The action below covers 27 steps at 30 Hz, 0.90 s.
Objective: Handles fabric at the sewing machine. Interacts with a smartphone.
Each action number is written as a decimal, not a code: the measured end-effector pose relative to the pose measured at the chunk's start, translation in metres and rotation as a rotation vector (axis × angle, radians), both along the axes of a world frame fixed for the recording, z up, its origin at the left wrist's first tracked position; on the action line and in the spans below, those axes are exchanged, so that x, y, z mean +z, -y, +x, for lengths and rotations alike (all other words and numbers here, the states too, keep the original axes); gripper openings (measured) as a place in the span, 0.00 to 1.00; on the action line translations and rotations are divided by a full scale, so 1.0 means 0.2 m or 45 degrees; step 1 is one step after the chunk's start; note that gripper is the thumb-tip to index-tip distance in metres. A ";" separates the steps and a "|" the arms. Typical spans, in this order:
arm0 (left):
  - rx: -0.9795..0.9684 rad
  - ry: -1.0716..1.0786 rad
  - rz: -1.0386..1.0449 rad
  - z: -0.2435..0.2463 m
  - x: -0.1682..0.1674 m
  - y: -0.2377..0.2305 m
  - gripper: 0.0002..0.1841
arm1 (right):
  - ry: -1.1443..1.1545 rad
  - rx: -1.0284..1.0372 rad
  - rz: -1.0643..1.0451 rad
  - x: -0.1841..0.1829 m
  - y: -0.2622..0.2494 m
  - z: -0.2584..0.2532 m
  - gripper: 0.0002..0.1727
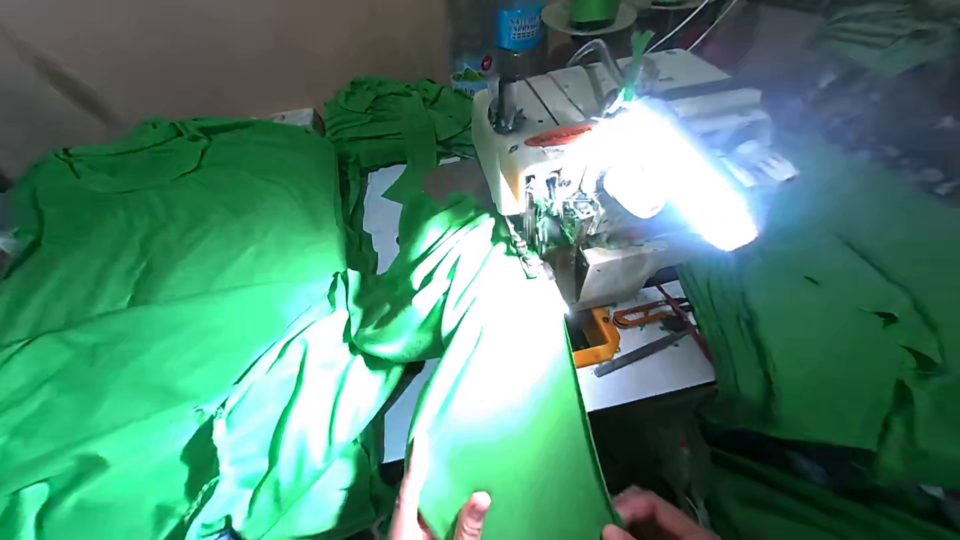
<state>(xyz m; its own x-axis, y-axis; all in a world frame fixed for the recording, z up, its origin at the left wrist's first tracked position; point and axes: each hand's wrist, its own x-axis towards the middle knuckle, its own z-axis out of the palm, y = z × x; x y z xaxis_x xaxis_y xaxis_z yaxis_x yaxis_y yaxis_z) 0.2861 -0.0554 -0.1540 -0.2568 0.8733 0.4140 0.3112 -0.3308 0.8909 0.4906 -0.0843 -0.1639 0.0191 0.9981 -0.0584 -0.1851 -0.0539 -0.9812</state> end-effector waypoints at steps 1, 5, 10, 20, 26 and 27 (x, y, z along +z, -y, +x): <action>0.008 0.007 -0.006 0.00 0.02 -0.03 0.37 | -0.017 -0.009 0.024 0.00 -0.04 -0.01 0.08; 0.058 -0.036 0.014 0.00 0.08 -0.18 0.41 | -0.075 -0.062 0.083 0.06 -0.19 -0.05 0.09; 0.118 -0.012 0.093 -0.01 0.16 -0.38 0.43 | 0.025 -0.159 0.223 0.12 -0.39 -0.10 0.04; 0.167 -0.037 -0.221 -0.06 0.35 -0.79 0.40 | 0.603 -0.474 0.567 0.26 -0.84 -0.18 0.18; 0.118 0.252 -0.332 -0.07 0.33 -0.95 0.40 | 0.613 -0.447 0.426 0.30 -0.90 -0.17 0.24; 0.138 0.307 -0.294 -0.06 0.32 -0.94 0.40 | 0.611 -0.453 0.419 0.31 -0.89 -0.17 0.23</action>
<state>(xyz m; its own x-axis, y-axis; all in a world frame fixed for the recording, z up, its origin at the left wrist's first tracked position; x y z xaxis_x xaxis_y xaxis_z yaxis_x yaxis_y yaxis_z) 0.2735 0.1327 -0.0897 -0.4196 0.8991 0.1247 0.1054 -0.0882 0.9905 0.4571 0.0932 -0.1021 0.2972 0.8908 0.3438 0.3233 0.2449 -0.9140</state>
